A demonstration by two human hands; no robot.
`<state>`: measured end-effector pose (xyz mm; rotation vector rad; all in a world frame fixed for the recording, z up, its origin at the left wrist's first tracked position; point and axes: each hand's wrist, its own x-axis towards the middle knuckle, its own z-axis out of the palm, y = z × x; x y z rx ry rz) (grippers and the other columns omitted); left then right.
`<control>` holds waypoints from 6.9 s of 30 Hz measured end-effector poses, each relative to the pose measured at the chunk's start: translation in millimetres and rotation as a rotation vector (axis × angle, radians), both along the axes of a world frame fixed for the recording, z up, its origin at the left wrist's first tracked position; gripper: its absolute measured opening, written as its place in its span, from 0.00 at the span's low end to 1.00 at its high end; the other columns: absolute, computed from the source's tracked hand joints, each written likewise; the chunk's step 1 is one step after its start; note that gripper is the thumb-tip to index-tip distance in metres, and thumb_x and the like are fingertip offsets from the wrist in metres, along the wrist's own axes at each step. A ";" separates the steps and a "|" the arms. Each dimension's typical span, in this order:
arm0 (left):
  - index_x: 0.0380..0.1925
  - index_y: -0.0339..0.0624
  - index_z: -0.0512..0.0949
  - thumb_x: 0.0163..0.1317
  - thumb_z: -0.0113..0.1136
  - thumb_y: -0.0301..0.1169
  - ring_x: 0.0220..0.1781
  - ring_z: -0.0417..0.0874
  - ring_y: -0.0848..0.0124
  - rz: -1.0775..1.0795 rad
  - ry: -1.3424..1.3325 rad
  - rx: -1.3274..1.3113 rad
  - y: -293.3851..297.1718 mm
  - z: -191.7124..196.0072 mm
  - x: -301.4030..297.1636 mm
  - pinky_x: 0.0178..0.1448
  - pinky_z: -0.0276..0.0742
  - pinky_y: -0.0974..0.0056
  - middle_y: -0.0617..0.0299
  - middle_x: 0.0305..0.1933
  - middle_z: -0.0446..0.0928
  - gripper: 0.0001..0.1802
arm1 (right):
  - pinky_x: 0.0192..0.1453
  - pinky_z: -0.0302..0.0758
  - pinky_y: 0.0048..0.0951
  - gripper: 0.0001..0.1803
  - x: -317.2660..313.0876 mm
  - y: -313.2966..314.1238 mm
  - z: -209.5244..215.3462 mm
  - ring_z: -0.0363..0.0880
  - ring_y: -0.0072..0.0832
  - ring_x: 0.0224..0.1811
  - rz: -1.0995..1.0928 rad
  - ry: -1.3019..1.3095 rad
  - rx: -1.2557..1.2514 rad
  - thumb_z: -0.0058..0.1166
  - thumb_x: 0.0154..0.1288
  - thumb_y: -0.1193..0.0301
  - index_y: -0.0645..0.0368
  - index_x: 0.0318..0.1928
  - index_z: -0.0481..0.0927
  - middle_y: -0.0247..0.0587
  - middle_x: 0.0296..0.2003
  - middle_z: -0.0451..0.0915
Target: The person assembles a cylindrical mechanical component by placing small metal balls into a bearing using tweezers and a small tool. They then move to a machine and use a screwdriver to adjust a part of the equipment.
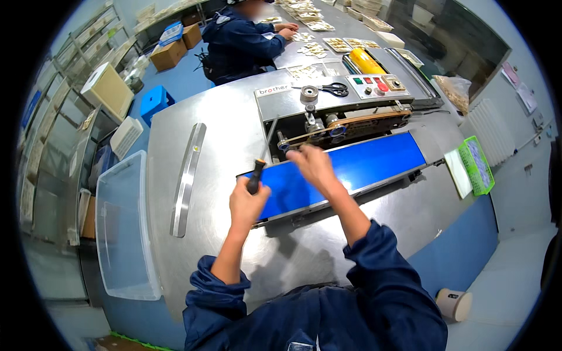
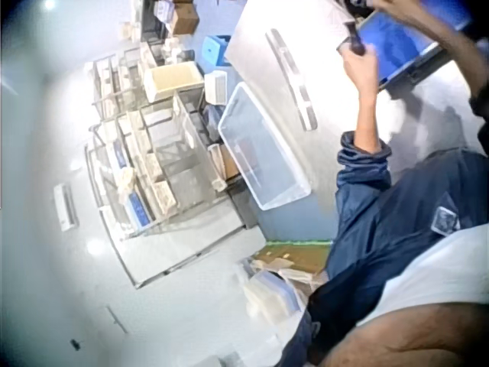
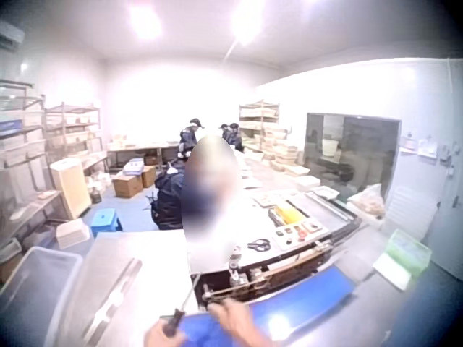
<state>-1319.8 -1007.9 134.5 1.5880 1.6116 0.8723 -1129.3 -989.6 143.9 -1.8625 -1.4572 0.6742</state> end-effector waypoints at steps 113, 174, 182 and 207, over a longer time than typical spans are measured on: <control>0.35 0.42 0.78 0.58 0.61 0.33 0.37 0.82 0.69 -0.336 -1.259 -0.402 -76.4 38.3 111.5 0.42 0.80 0.69 0.59 0.33 0.80 0.08 | 0.31 0.72 0.20 0.21 97.2 -243.3 71.4 0.75 0.18 0.25 0.100 0.194 0.048 0.57 0.61 0.70 0.53 0.55 0.75 0.35 0.30 0.81; 0.43 0.36 0.74 0.64 0.50 0.27 0.40 0.79 0.63 0.263 -1.475 -0.810 88.0 -53.4 190.0 0.43 0.76 0.62 0.55 0.37 0.79 0.09 | 0.14 0.61 0.18 0.22 68.0 -68.6 -52.1 0.67 0.17 0.13 -0.258 1.110 -0.122 0.50 0.65 0.68 0.58 0.59 0.69 0.33 0.19 0.72; 0.43 0.34 0.73 0.64 0.52 0.29 0.42 0.80 0.65 0.229 -1.409 -0.826 89.5 -55.0 189.4 0.41 0.78 0.64 0.55 0.40 0.79 0.10 | 0.15 0.60 0.18 0.23 61.5 -70.1 -50.9 0.66 0.17 0.14 -0.274 1.125 -0.109 0.49 0.65 0.68 0.58 0.60 0.69 0.33 0.19 0.72; 0.47 0.31 0.70 0.64 0.51 0.27 0.45 0.81 0.63 -0.110 -1.253 -0.758 62.5 -50.5 182.9 0.47 0.80 0.63 0.50 0.45 0.78 0.14 | 0.14 0.62 0.17 0.18 98.1 -61.1 -74.8 0.64 0.18 0.17 -0.012 2.306 -0.483 0.45 0.67 0.53 0.55 0.41 0.72 0.37 0.24 0.71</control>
